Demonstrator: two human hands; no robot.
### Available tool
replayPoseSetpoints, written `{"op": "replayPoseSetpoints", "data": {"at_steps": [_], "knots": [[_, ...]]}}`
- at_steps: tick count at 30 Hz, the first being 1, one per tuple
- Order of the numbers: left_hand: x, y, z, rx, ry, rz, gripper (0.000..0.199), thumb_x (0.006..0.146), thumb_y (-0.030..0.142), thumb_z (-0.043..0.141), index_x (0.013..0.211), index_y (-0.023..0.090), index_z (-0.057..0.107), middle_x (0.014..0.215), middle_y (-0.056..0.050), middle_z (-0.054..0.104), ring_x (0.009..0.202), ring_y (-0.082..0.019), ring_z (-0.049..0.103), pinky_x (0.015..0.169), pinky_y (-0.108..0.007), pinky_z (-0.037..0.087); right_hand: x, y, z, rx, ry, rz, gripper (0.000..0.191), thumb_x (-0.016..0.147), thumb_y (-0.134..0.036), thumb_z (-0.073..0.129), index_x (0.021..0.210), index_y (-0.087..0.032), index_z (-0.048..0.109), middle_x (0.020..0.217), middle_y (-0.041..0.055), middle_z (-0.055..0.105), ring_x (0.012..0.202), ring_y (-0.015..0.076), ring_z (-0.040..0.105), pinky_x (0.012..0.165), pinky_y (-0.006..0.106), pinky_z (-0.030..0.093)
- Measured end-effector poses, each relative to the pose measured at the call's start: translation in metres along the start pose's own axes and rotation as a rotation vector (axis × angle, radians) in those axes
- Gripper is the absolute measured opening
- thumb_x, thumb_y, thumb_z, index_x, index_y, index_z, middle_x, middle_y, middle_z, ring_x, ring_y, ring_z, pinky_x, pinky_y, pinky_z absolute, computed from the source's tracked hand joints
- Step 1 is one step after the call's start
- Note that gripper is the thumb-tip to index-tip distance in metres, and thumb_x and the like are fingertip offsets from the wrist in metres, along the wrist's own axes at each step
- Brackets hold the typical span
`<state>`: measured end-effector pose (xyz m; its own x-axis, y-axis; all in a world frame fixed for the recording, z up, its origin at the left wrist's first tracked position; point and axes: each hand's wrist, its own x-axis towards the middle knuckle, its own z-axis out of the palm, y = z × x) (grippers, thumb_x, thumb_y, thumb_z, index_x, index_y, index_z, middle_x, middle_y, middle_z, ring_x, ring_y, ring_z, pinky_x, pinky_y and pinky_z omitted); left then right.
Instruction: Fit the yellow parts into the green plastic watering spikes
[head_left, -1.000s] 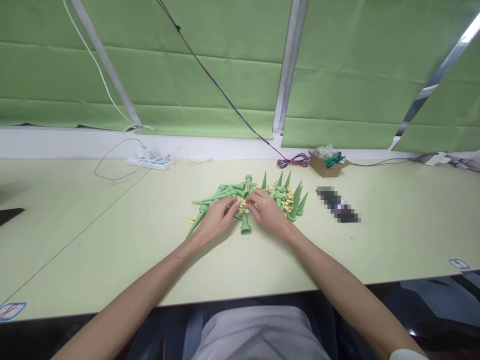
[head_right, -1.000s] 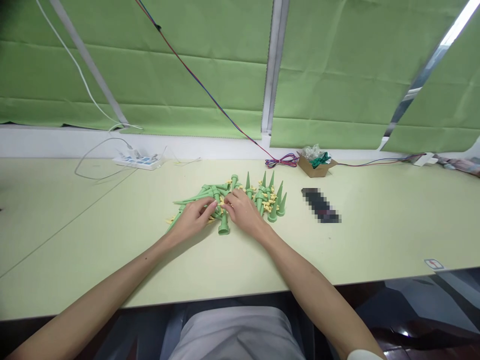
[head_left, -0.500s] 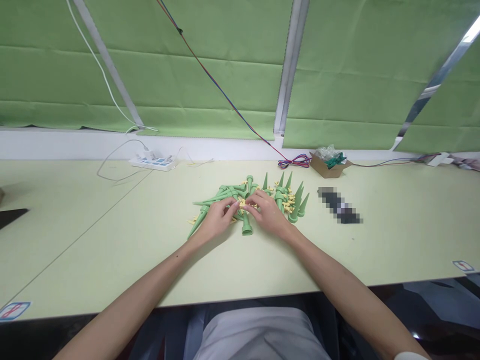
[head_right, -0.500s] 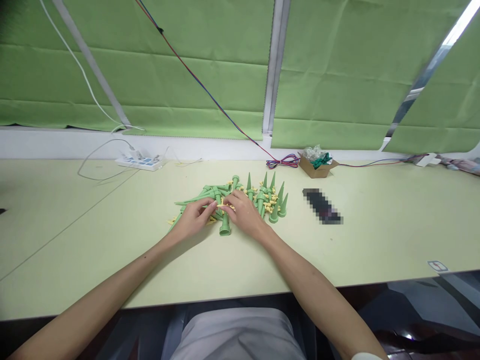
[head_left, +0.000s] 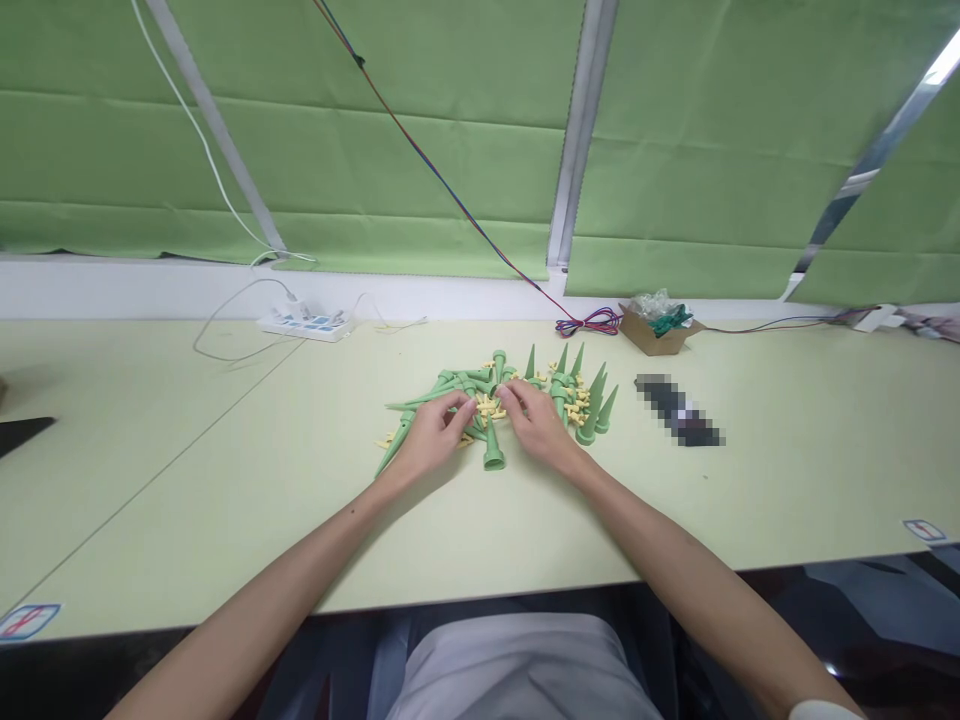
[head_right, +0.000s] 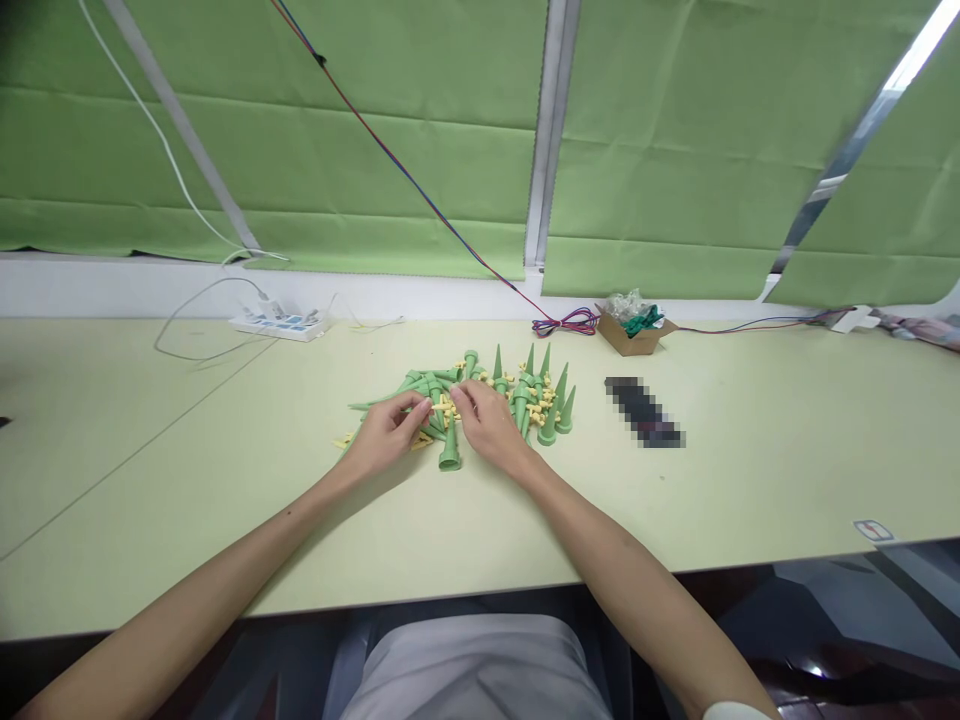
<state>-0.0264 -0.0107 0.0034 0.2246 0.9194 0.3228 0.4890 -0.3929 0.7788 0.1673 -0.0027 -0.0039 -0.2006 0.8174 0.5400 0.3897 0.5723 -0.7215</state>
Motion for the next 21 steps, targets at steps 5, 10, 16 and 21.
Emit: {"op": "replayPoseSetpoints", "data": {"at_steps": [5, 10, 16, 21], "knots": [[-0.0002, -0.0009, 0.0003, 0.000, -0.015, 0.010, 0.036, 0.101, 0.047, 0.051, 0.079, 0.019, 0.060, 0.070, 0.001, 0.056, 0.061, -0.014, 0.045, 0.059, -0.029, 0.036, -0.0004, -0.0024, 0.0002, 0.006, -0.016, -0.003, 0.034, 0.106, -0.042, 0.042, 0.082, -0.022, 0.053, 0.077, 0.0001, 0.055, 0.073, 0.0168, 0.051, 0.072, 0.029, 0.039], [-0.0015, 0.0005, 0.0002, -0.023, -0.031, 0.006, 0.036, 0.100, 0.048, 0.051, 0.081, 0.019, 0.062, 0.073, 0.000, 0.058, 0.061, -0.014, 0.046, 0.058, -0.028, 0.037, -0.0012, -0.0043, 0.0013, 0.008, -0.038, 0.001, 0.032, 0.105, -0.041, 0.044, 0.084, -0.021, 0.057, 0.077, 0.0007, 0.059, 0.072, 0.0166, 0.052, 0.071, 0.029, 0.040], [-0.0037, 0.0051, 0.0011, -0.040, -0.060, 0.028, 0.036, 0.100, 0.047, 0.051, 0.084, 0.018, 0.065, 0.069, 0.000, 0.055, 0.059, -0.013, 0.044, 0.055, -0.027, 0.036, -0.0036, -0.0038, 0.0032, 0.067, -0.100, 0.008, 0.024, 0.101, -0.038, 0.052, 0.087, -0.020, 0.061, 0.081, 0.0021, 0.064, 0.074, 0.0167, 0.057, 0.065, 0.027, 0.042], [-0.0041, 0.0083, 0.0013, -0.042, -0.066, 0.024, 0.034, 0.099, 0.047, 0.052, 0.086, 0.019, 0.066, 0.069, 0.000, 0.056, 0.059, -0.014, 0.044, 0.056, -0.027, 0.036, -0.0046, -0.0038, 0.0038, 0.064, -0.082, -0.012, 0.024, 0.099, -0.035, 0.053, 0.081, -0.021, 0.058, 0.073, -0.0005, 0.058, 0.067, 0.0151, 0.051, 0.065, 0.028, 0.041]]}}
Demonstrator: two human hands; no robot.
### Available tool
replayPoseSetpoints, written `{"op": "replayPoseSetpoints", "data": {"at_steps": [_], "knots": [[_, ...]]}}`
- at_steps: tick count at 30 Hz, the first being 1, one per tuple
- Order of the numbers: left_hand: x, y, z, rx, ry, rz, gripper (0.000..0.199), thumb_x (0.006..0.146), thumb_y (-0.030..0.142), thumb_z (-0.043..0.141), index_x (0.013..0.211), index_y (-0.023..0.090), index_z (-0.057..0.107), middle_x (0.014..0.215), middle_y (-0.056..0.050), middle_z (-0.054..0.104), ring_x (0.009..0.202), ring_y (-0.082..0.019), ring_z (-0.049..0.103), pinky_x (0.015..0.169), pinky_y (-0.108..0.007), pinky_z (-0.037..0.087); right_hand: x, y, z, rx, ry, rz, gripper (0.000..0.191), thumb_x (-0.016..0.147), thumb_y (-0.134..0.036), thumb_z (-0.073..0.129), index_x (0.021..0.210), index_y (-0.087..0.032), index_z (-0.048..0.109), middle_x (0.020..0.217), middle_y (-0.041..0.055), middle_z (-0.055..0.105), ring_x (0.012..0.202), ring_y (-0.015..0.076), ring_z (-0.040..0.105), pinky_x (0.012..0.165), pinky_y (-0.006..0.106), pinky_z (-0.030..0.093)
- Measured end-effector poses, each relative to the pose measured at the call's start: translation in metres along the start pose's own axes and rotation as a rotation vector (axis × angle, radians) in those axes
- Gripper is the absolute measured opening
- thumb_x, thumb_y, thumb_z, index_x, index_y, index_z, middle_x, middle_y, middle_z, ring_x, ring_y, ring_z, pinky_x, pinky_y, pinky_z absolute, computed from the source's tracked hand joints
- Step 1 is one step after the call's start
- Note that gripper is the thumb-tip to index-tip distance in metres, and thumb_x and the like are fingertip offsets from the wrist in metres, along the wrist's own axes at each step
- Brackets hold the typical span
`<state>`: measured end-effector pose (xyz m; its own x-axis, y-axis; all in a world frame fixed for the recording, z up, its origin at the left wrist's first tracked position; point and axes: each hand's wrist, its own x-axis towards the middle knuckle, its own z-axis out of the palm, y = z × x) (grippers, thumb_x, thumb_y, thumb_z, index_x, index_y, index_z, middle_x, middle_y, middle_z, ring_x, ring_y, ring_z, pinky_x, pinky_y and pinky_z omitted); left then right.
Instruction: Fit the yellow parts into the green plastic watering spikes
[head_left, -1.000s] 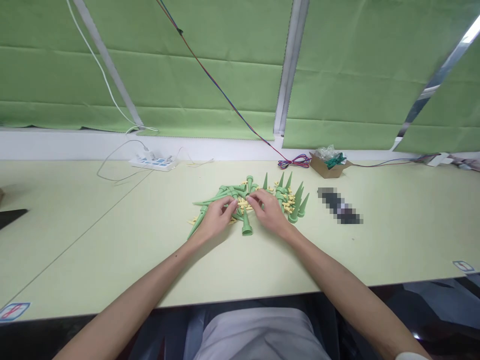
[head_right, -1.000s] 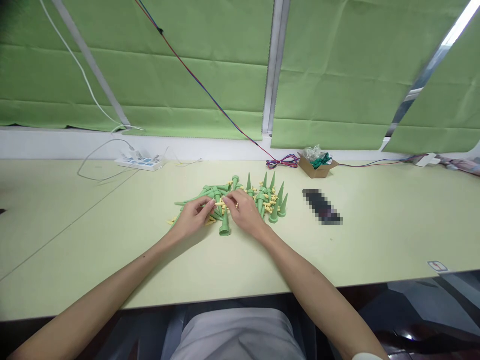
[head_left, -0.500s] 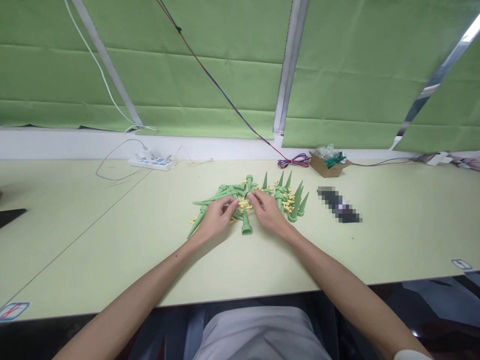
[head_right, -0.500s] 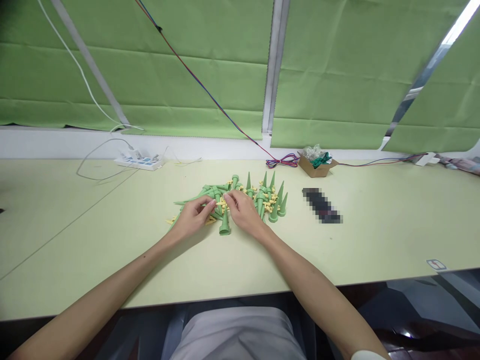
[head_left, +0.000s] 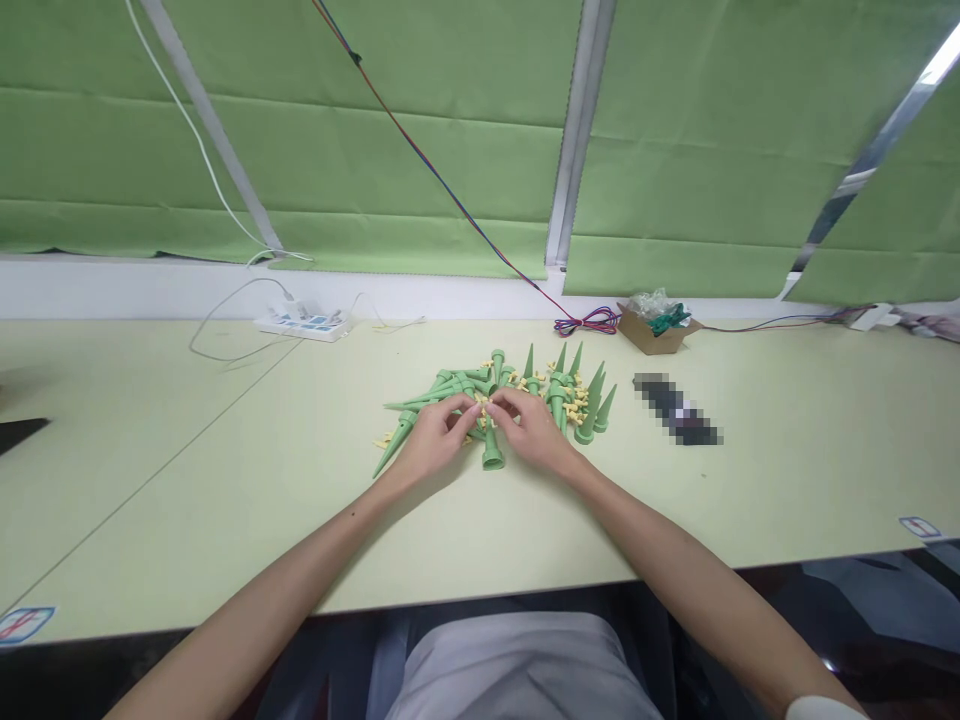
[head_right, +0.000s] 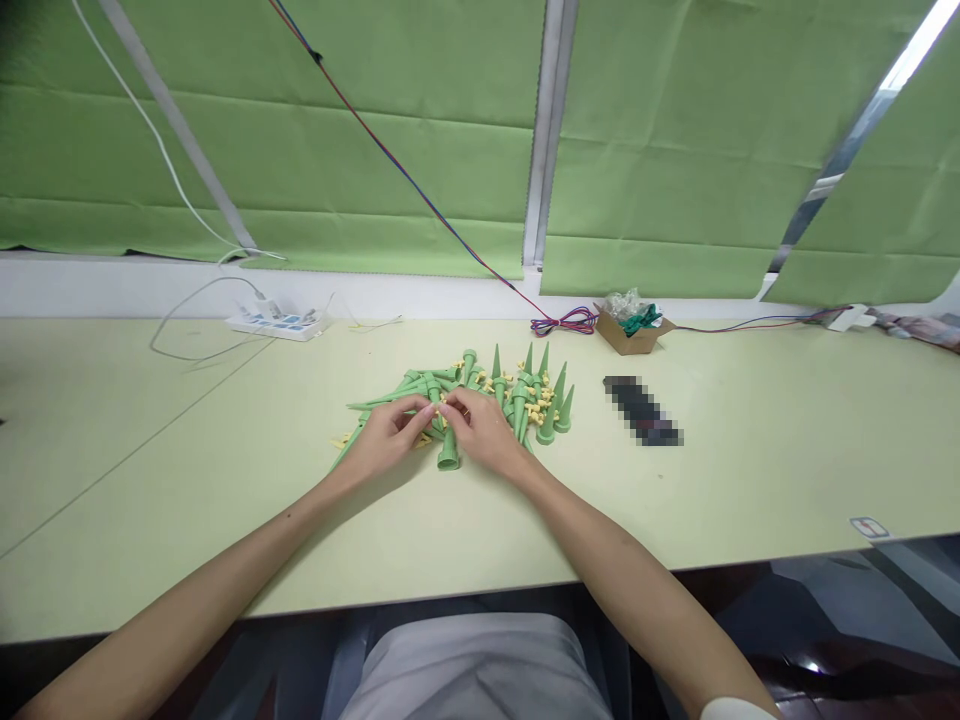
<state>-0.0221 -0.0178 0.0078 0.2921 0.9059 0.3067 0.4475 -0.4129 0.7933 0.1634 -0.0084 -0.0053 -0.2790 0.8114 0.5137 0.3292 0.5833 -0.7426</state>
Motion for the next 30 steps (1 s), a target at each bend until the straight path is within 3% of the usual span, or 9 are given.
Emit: {"op": "replayPoseSetpoints", "data": {"at_steps": [11, 24, 30], "knots": [[0.0007, -0.0016, -0.0010, 0.037, 0.039, -0.017, 0.034, 0.100, 0.045, 0.052, 0.080, 0.019, 0.061, 0.069, 0.001, 0.055, 0.058, -0.013, 0.043, 0.057, -0.028, 0.035, 0.0038, 0.0061, -0.0047, -0.027, 0.157, 0.039, 0.026, 0.100, -0.038, 0.052, 0.082, -0.021, 0.061, 0.076, 0.0017, 0.063, 0.068, 0.0161, 0.054, 0.066, 0.029, 0.042], [0.0002, -0.0027, -0.0002, 0.090, 0.024, 0.013, 0.033, 0.100, 0.045, 0.051, 0.083, 0.019, 0.064, 0.070, 0.000, 0.059, 0.059, -0.014, 0.046, 0.057, -0.028, 0.035, 0.0032, 0.0036, -0.0036, -0.039, 0.153, 0.042, 0.027, 0.100, -0.037, 0.050, 0.080, -0.022, 0.057, 0.075, 0.0011, 0.062, 0.067, 0.0160, 0.053, 0.065, 0.029, 0.041], [-0.0024, -0.0044, 0.0039, 0.239, -0.108, 0.153, 0.034, 0.100, 0.042, 0.049, 0.085, 0.019, 0.069, 0.071, -0.001, 0.064, 0.063, -0.016, 0.051, 0.063, -0.030, 0.038, 0.0034, 0.0065, -0.0024, -0.052, 0.156, 0.035, 0.026, 0.101, -0.036, 0.049, 0.081, -0.022, 0.058, 0.078, 0.0025, 0.065, 0.072, 0.0171, 0.057, 0.069, 0.030, 0.044]]}}
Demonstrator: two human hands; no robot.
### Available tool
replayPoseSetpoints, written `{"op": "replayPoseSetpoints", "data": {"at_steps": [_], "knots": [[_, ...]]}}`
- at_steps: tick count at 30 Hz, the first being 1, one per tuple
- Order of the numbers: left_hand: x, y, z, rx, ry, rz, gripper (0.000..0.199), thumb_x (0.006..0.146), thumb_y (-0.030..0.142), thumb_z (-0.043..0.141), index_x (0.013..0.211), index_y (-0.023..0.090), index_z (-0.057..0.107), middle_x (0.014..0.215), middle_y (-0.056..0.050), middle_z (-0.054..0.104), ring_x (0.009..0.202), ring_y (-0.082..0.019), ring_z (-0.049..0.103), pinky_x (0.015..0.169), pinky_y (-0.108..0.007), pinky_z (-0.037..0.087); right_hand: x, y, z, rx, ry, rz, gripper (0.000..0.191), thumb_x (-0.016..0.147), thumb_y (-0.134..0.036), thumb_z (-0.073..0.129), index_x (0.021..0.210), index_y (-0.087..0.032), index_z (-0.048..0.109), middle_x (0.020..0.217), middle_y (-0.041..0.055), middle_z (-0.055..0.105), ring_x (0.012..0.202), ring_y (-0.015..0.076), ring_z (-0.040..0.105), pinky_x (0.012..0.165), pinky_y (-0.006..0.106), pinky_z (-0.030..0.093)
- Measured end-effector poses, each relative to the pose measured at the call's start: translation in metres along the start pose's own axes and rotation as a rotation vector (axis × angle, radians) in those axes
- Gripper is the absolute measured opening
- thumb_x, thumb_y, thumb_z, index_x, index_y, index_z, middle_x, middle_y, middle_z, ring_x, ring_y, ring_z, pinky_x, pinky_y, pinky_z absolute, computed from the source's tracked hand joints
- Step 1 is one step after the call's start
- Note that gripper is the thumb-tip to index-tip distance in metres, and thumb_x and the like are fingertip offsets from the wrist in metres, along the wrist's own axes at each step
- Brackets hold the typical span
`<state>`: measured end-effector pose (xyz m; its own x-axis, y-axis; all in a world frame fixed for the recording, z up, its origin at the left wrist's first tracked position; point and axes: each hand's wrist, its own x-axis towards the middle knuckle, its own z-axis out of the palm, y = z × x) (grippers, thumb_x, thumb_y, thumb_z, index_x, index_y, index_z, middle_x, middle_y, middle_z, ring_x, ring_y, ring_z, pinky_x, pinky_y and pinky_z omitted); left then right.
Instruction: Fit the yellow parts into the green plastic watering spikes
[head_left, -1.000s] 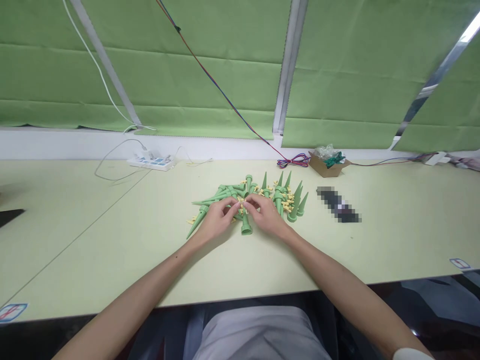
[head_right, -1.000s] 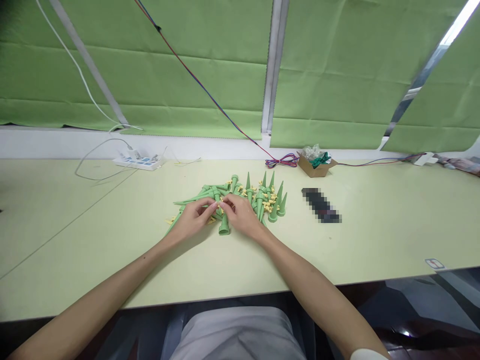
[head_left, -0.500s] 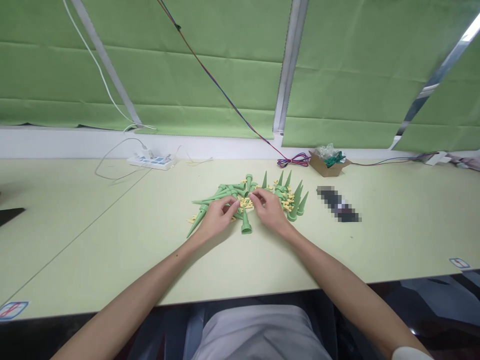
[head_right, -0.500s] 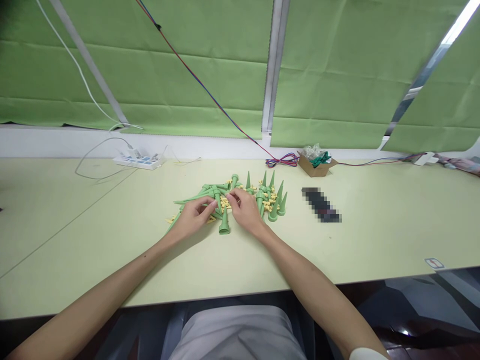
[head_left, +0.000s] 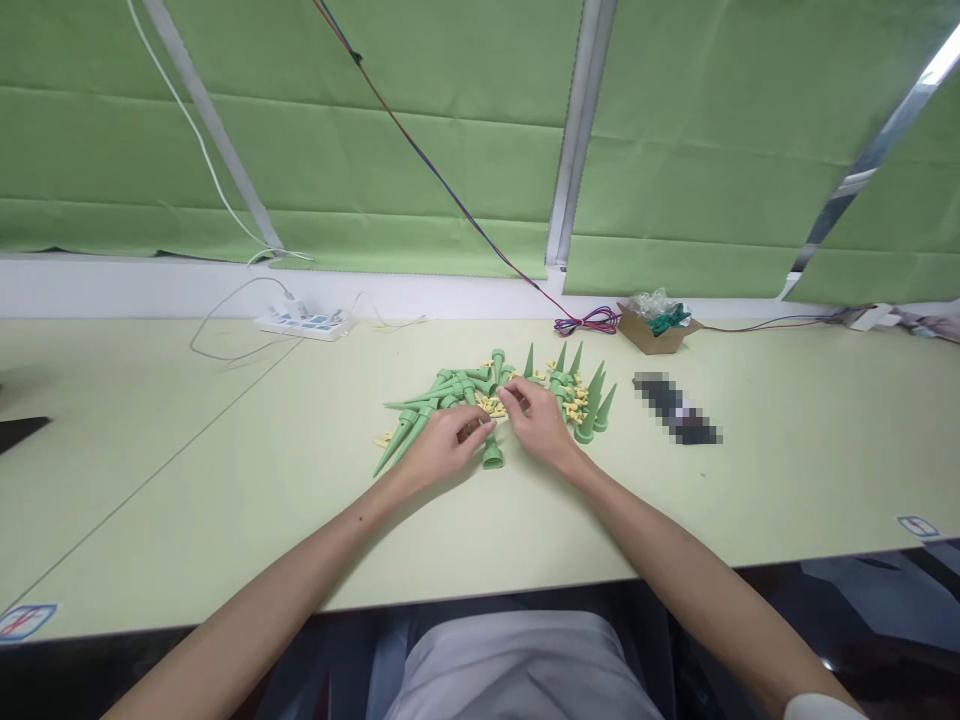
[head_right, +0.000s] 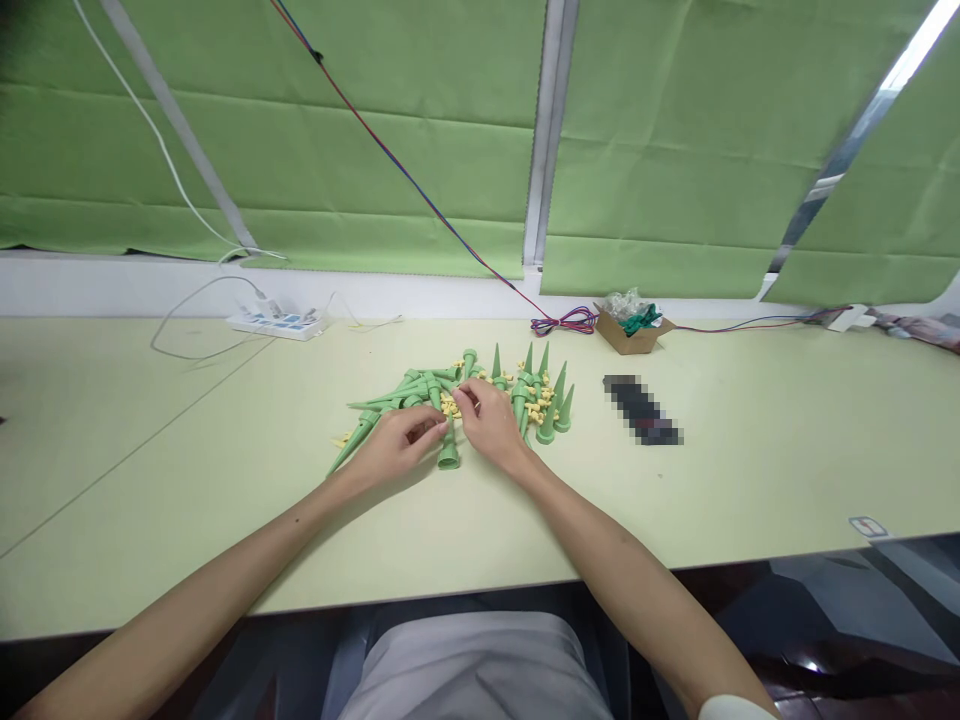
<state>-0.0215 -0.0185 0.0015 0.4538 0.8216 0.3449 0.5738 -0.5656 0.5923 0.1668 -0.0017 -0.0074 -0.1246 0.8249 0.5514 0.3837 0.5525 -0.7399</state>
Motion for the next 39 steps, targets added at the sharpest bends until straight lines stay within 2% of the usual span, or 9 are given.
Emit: {"op": "replayPoseSetpoints", "data": {"at_steps": [5, 10, 15, 20, 33, 39], "knots": [[-0.001, -0.001, 0.000, 0.049, -0.134, 0.025, 0.039, 0.099, 0.051, 0.053, 0.106, 0.021, 0.076, 0.073, -0.002, 0.068, 0.061, -0.016, 0.052, 0.063, -0.030, 0.039, 0.000, 0.002, 0.001, -0.020, 0.007, -0.014, 0.026, 0.101, -0.035, 0.048, 0.080, -0.022, 0.057, 0.078, 0.0025, 0.064, 0.070, 0.0168, 0.056, 0.069, 0.030, 0.045], [-0.003, -0.001, -0.002, 0.116, -0.212, 0.056, 0.036, 0.099, 0.050, 0.054, 0.110, 0.024, 0.076, 0.074, -0.002, 0.068, 0.065, -0.019, 0.057, 0.064, -0.029, 0.037, 0.000, 0.002, 0.002, -0.037, 0.002, -0.022, 0.027, 0.102, -0.036, 0.048, 0.079, -0.022, 0.055, 0.078, 0.0030, 0.064, 0.071, 0.0172, 0.056, 0.068, 0.030, 0.045], [-0.004, 0.000, 0.000, 0.147, -0.236, 0.058, 0.035, 0.099, 0.051, 0.054, 0.093, 0.022, 0.074, 0.070, -0.001, 0.065, 0.064, -0.018, 0.055, 0.063, -0.030, 0.034, 0.000, 0.001, 0.002, -0.051, -0.007, -0.028, 0.027, 0.102, -0.035, 0.047, 0.079, -0.022, 0.054, 0.077, 0.0030, 0.063, 0.071, 0.0175, 0.056, 0.068, 0.030, 0.044], [-0.003, 0.001, 0.001, 0.092, -0.255, 0.069, 0.044, 0.104, 0.047, 0.044, 0.078, 0.020, 0.067, 0.071, -0.002, 0.064, 0.064, -0.017, 0.054, 0.064, -0.030, 0.033, -0.001, 0.001, 0.003, -0.063, -0.005, -0.029, 0.028, 0.102, -0.035, 0.048, 0.078, -0.022, 0.053, 0.076, 0.0027, 0.062, 0.070, 0.0175, 0.055, 0.067, 0.030, 0.043], [-0.003, 0.003, 0.001, 0.063, -0.230, 0.028, 0.031, 0.097, 0.042, 0.055, 0.080, 0.019, 0.066, 0.060, 0.004, 0.049, 0.056, -0.012, 0.041, 0.057, -0.027, 0.029, -0.001, -0.001, 0.003, -0.031, 0.012, -0.013, 0.028, 0.101, -0.037, 0.047, 0.079, -0.021, 0.055, 0.078, 0.0029, 0.064, 0.071, 0.0165, 0.056, 0.068, 0.030, 0.044], [-0.002, -0.007, 0.003, 0.063, -0.114, 0.038, 0.026, 0.096, 0.037, 0.054, 0.100, 0.019, 0.072, 0.068, 0.002, 0.059, 0.059, -0.013, 0.047, 0.060, -0.027, 0.036, -0.001, -0.001, 0.001, 0.009, 0.092, -0.007, 0.029, 0.100, -0.042, 0.047, 0.082, -0.021, 0.055, 0.075, 0.0019, 0.061, 0.069, 0.0160, 0.056, 0.066, 0.029, 0.044]]}}
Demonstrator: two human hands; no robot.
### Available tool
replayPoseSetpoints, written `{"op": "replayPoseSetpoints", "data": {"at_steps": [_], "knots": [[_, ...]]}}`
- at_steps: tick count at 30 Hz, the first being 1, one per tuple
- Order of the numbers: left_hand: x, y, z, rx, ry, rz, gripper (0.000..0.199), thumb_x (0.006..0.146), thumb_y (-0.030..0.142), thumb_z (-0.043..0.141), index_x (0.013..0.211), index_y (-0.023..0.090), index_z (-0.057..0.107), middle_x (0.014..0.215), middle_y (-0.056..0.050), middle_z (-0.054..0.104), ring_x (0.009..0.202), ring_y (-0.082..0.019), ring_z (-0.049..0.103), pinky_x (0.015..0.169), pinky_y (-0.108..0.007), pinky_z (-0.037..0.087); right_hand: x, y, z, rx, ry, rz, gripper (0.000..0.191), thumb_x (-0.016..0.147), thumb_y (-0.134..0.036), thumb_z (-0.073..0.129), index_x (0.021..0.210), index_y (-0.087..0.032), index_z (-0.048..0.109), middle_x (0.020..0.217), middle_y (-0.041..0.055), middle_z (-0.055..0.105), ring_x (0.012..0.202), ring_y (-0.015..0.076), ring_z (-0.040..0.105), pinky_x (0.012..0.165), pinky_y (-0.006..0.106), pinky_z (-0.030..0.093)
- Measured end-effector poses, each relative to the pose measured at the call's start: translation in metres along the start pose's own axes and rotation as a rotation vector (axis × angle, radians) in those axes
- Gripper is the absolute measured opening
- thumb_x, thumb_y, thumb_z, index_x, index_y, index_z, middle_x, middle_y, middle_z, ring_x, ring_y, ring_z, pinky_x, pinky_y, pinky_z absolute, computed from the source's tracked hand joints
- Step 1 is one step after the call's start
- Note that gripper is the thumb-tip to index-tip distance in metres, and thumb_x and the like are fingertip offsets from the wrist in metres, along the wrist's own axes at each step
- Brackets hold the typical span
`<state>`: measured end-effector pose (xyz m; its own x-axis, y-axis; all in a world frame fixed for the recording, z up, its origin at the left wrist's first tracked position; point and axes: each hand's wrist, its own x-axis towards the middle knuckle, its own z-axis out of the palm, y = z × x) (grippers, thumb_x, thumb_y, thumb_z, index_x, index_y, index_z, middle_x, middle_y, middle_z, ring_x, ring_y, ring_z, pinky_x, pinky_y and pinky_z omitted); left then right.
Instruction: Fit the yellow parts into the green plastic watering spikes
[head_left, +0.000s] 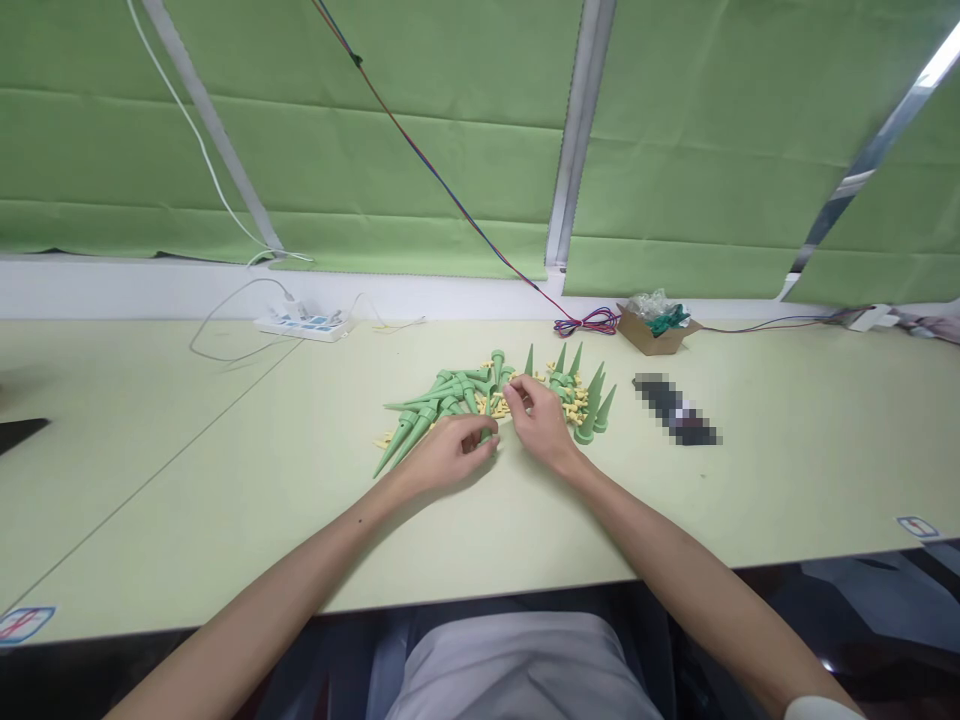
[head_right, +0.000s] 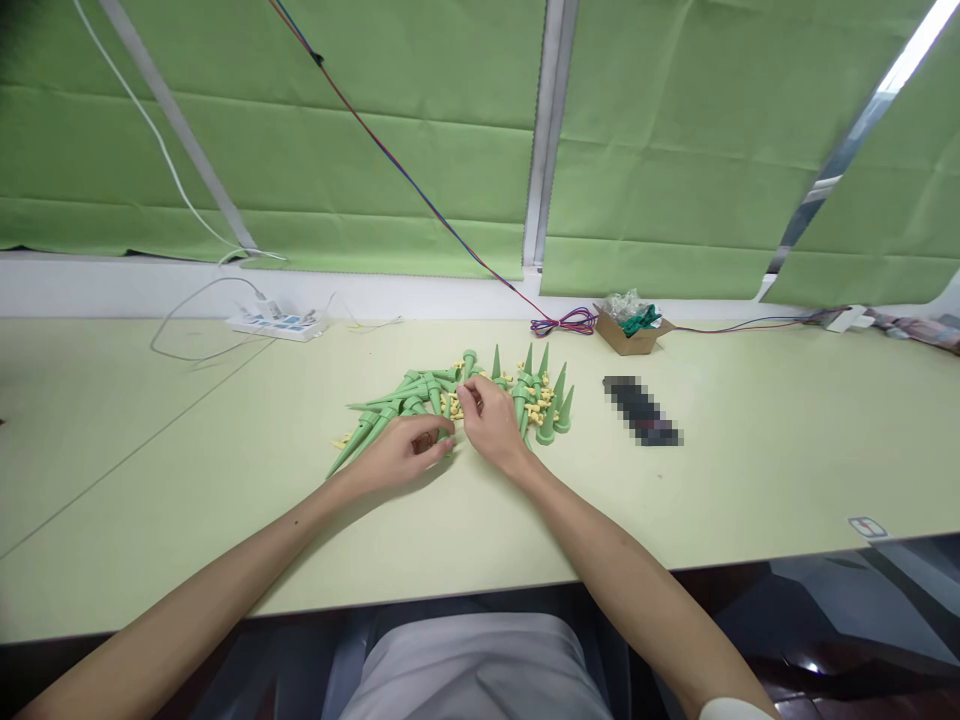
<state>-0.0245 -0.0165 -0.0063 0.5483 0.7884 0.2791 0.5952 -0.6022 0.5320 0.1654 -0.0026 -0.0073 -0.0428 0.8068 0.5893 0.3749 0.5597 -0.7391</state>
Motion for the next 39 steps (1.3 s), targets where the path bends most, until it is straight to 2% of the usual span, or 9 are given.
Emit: {"op": "replayPoseSetpoints", "data": {"at_steps": [6, 10, 13, 16, 21, 34, 39], "knots": [[0.002, 0.007, -0.004, -0.173, 0.127, -0.069, 0.029, 0.096, 0.042, 0.056, 0.106, 0.019, 0.070, 0.090, -0.005, 0.071, 0.067, -0.016, 0.061, 0.064, -0.028, 0.051, 0.000, -0.002, 0.000, 0.008, 0.016, -0.011, 0.029, 0.100, -0.042, 0.048, 0.082, -0.021, 0.056, 0.075, 0.0025, 0.062, 0.067, 0.0159, 0.056, 0.065, 0.028, 0.044], [0.002, 0.012, -0.007, -0.374, 0.169, -0.177, 0.033, 0.096, 0.049, 0.058, 0.106, 0.019, 0.067, 0.092, -0.004, 0.070, 0.057, -0.013, 0.060, 0.059, -0.029, 0.053, 0.000, -0.003, 0.000, 0.023, 0.020, 0.000, 0.029, 0.099, -0.043, 0.048, 0.082, -0.021, 0.057, 0.074, 0.0026, 0.062, 0.066, 0.0158, 0.055, 0.064, 0.028, 0.043], [0.004, 0.007, -0.007, -0.525, 0.216, -0.207, 0.034, 0.097, 0.054, 0.058, 0.103, 0.021, 0.064, 0.099, -0.003, 0.066, 0.060, -0.011, 0.062, 0.060, -0.029, 0.057, 0.000, -0.003, 0.001, 0.031, 0.020, -0.001, 0.029, 0.099, -0.043, 0.049, 0.082, -0.021, 0.056, 0.073, 0.0019, 0.060, 0.064, 0.0154, 0.054, 0.062, 0.028, 0.042], [0.005, 0.001, -0.007, -0.604, 0.248, -0.219, 0.035, 0.095, 0.056, 0.061, 0.104, 0.022, 0.058, 0.101, -0.002, 0.062, 0.065, -0.013, 0.067, 0.054, -0.026, 0.054, -0.001, -0.004, 0.001, 0.024, 0.009, -0.006, 0.029, 0.099, -0.042, 0.048, 0.080, -0.021, 0.055, 0.071, 0.0011, 0.059, 0.063, 0.0151, 0.052, 0.061, 0.028, 0.041], [0.007, 0.000, -0.006, -0.697, 0.266, -0.239, 0.040, 0.091, 0.056, 0.068, 0.109, 0.026, 0.047, 0.088, 0.003, 0.058, 0.057, -0.012, 0.065, 0.046, -0.023, 0.048, -0.002, -0.005, 0.001, 0.012, -0.047, -0.008, 0.028, 0.099, -0.041, 0.049, 0.080, -0.021, 0.055, 0.072, 0.0015, 0.060, 0.064, 0.0154, 0.053, 0.063, 0.028, 0.040], [0.007, 0.000, -0.005, -0.741, 0.268, -0.252, 0.049, 0.090, 0.053, 0.071, 0.120, 0.029, 0.038, 0.086, 0.007, 0.058, 0.051, -0.009, 0.059, 0.046, -0.022, 0.044, -0.003, -0.003, 0.003, -0.020, -0.125, -0.042, 0.029, 0.099, -0.039, 0.049, 0.076, -0.022, 0.053, 0.068, 0.0003, 0.057, 0.062, 0.0158, 0.050, 0.063, 0.029, 0.038], [0.006, -0.001, -0.005, -0.740, 0.266, -0.272, 0.051, 0.090, 0.053, 0.070, 0.124, 0.027, 0.043, 0.086, 0.006, 0.057, 0.050, -0.007, 0.056, 0.045, -0.022, 0.042, -0.004, -0.002, 0.003, -0.021, -0.142, -0.043, 0.029, 0.099, -0.039, 0.050, 0.076, -0.022, 0.055, 0.070, 0.0011, 0.059, 0.064, 0.0161, 0.052, 0.063, 0.030, 0.039]]}}
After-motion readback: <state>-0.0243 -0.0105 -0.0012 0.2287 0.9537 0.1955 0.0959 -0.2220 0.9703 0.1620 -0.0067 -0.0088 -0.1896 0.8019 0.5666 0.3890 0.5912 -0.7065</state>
